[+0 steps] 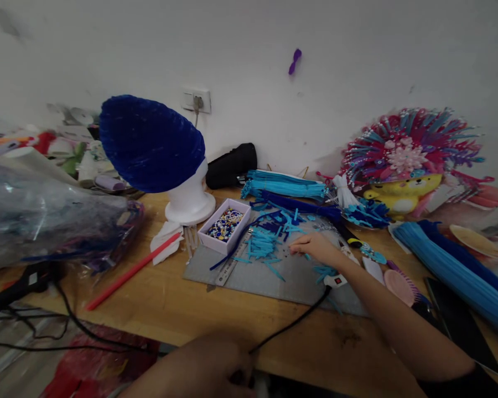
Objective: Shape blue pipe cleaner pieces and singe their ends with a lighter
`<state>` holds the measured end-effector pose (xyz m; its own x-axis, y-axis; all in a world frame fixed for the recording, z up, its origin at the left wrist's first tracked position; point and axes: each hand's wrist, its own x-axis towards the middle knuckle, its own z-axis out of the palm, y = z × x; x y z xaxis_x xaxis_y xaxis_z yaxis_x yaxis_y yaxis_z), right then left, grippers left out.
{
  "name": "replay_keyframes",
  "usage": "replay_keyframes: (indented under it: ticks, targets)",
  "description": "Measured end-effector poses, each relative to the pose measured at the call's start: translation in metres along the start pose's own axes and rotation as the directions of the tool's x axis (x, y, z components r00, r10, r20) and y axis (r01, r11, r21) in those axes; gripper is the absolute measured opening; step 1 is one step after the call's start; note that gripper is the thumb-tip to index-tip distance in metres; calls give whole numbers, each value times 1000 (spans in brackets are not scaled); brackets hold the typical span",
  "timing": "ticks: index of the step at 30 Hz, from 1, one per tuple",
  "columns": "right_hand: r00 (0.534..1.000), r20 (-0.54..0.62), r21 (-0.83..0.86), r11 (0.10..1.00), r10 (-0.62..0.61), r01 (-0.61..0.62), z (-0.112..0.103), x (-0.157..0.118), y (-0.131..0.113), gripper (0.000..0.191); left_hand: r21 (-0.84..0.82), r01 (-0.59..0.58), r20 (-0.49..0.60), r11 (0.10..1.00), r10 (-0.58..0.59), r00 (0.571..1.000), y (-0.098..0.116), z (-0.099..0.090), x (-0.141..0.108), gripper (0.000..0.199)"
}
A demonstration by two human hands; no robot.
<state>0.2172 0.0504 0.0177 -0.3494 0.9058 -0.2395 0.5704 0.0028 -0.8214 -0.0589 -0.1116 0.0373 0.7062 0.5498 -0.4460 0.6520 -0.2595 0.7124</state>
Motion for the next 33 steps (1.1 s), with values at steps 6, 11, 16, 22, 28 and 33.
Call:
replay_keyframes:
  ticks: [6, 11, 16, 22, 28, 33]
  targets:
    - [996, -92, 98, 995, 18, -10, 23, 4, -12, 11, -78, 64, -71, 995, -70, 995, 1, -6, 1, 18]
    - [997, -35, 70, 995, -70, 72, 48, -2, -37, 25, -208, 75, -119, 975, -101, 988, -7, -2, 1, 20]
    - [950, 74, -386, 869, -304, 309, 107, 4, -95, 27, -293, -7, -171, 956, -45, 984, -13, 6, 5, 16]
    - [961, 102, -570, 777, -255, 267, 168, 15, -149, 31, -348, -29, -288, 937, -78, 954, -19, 7, -6, 20]
    - [930, 187, -456, 810, -318, 368, 193, 31, -142, 27, -449, -40, -320, 893, -119, 940, -20, 8, -4, 14]
    - [920, 275, -212, 915, -280, 342, 195, 34, -125, 25, -490, -122, -353, 863, -69, 933, -21, 9, 5, 17]
